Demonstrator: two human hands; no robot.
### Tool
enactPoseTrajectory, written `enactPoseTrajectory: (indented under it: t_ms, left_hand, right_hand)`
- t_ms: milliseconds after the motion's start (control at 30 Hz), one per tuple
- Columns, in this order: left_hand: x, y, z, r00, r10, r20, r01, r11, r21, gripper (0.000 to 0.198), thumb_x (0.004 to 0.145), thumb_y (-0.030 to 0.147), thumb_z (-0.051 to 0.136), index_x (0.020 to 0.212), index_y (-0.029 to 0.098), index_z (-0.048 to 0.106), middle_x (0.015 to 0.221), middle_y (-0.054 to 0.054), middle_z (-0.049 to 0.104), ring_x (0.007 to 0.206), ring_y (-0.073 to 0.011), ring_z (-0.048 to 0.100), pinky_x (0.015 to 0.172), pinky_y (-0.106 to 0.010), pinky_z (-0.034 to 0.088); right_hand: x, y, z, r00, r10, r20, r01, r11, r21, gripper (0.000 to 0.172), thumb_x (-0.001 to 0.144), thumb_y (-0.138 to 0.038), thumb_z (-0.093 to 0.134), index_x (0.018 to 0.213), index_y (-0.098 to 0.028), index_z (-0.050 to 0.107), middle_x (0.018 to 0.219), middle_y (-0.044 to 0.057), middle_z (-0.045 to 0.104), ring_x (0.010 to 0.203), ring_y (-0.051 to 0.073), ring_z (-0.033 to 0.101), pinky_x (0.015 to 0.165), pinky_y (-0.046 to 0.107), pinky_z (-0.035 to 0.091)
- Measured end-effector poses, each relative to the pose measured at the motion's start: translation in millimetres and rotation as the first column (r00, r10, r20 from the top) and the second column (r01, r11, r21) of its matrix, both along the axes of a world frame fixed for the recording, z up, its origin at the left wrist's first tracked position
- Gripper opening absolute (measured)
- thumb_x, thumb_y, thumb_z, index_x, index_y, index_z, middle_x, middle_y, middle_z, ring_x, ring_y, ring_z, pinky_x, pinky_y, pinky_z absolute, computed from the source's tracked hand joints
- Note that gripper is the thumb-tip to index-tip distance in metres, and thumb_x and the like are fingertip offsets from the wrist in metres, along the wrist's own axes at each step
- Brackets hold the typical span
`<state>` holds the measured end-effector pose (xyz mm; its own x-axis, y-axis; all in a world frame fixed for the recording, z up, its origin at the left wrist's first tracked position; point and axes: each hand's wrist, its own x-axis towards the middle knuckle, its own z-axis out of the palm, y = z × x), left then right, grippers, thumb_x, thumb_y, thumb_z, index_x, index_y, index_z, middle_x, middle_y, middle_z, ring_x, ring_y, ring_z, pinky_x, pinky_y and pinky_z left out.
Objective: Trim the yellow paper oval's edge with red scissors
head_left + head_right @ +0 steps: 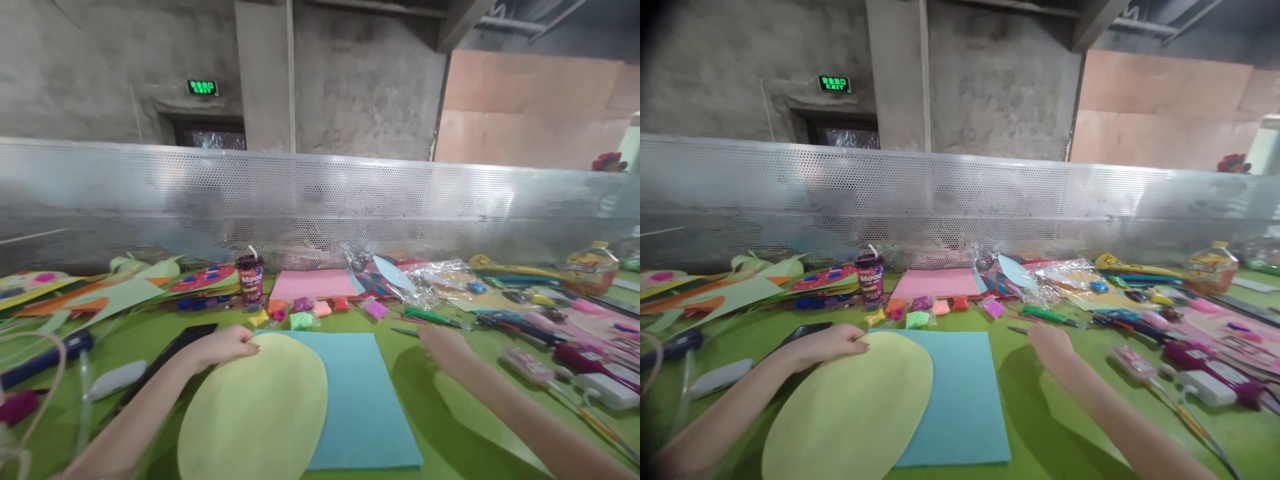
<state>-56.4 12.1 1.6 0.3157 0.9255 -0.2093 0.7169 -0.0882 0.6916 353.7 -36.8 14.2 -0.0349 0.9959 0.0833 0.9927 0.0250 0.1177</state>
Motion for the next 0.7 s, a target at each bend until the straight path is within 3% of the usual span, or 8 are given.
enactPoseTrajectory:
  t_ms: [167,267,400,533,700]
  left_hand:
    - [-3,1,-2.8,0.998,-0.040,-0.040,0.039,0.999,-0.016,0.030,0.062,0.049,0.052,0.063,0.019,0.054,0.058,0.001,0.051,0.056,-0.0176,0.049,0.050,-0.024,0.033]
    - [-6,0,-1.8,0.999,-0.051,-0.007,0.050,0.996,-0.075,0.028,0.062,0.047,0.053,0.063,0.019,0.055,0.060,0.001,0.054,0.057,-0.0181,0.051,0.049,-0.024,0.034]
    - [-16,1,-1.5,1.000,-0.007,0.016,0.009,0.992,-0.125,0.024,0.061,0.043,0.057,0.062,0.019,0.057,0.061,0.000,0.057,0.058,-0.0187,0.053,0.049,-0.024,0.035]
    - [-20,6,-5.6,0.997,0.038,0.070,-0.022,0.976,-0.216,0.019,0.060,0.040,0.059,0.063,0.021,0.060,0.065,-0.002,0.061,0.059,-0.0211,0.056,0.049,-0.026,0.038]
    - [-17,6,-7.5,0.982,0.087,0.166,-0.031,0.950,-0.311,0.019,0.059,0.038,0.062,0.065,0.020,0.062,0.065,-0.002,0.064,0.057,-0.0208,0.057,0.047,-0.025,0.039]
  right_hand:
    - [17,16,30.7,0.995,-0.007,0.100,0.025,0.983,-0.180,0.022,0.058,0.001,0.047,0.063,-0.014,0.063,0.066,0.006,0.064,0.063,0.022,0.061,0.053,0.030,0.044]
    - [24,17,41.4,0.996,0.033,0.082,-0.011,0.965,-0.261,0.022,0.056,0.002,0.044,0.065,-0.012,0.060,0.065,0.007,0.063,0.061,0.020,0.059,0.049,0.025,0.039]
    - [38,18,38.5,0.999,-0.004,0.050,0.017,0.966,-0.257,0.032,0.052,0.008,0.041,0.074,-0.008,0.058,0.069,0.011,0.062,0.061,0.019,0.058,0.046,0.023,0.034]
    - [51,20,27.9,0.998,-0.017,0.054,0.028,0.978,-0.206,0.031,0.052,0.008,0.039,0.073,-0.007,0.056,0.083,0.017,0.058,0.069,0.020,0.056,0.049,0.023,0.035]
    - [49,19,31.2,0.986,0.086,-0.143,-0.121,0.959,-0.258,0.034,0.051,0.000,0.042,0.080,-0.013,0.051,0.071,0.006,0.056,0.059,0.014,0.051,0.043,0.020,0.028]
